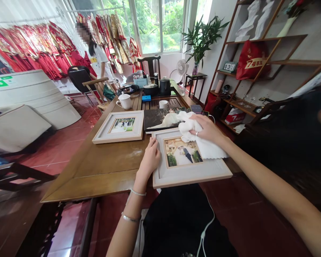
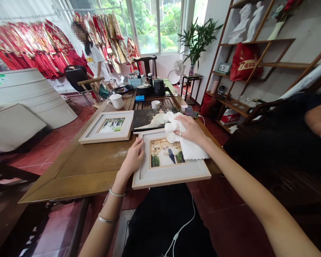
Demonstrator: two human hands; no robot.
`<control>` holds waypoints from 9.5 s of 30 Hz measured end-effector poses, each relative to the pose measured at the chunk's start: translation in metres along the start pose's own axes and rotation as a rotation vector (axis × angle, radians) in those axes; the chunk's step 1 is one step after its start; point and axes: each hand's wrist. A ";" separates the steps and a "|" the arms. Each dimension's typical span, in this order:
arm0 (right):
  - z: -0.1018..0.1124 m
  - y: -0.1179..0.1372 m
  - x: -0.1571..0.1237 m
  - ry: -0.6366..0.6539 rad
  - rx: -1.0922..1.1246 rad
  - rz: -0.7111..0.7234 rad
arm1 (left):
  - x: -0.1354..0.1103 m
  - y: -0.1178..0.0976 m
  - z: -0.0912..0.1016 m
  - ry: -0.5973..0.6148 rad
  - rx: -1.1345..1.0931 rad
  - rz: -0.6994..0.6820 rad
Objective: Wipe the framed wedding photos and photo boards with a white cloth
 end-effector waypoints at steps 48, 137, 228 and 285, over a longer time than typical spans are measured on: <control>-0.009 0.016 0.010 -0.103 -0.104 0.010 | -0.001 0.005 -0.005 -0.013 -0.032 0.005; -0.006 0.052 -0.006 0.348 0.168 0.027 | 0.000 0.009 -0.008 -0.044 -0.083 -0.004; -0.021 0.039 0.011 0.191 -0.021 -0.014 | 0.000 0.006 -0.006 -0.038 -0.095 -0.023; -0.027 0.106 0.012 0.722 0.585 0.232 | 0.004 0.003 0.009 -0.113 -0.381 0.214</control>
Point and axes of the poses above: each hand's wrist, its own x-axis towards the middle knuckle, its own z-axis out of the back of the hand, y = z × x, and after that the axes turned 4 degrees about -y, right-handed
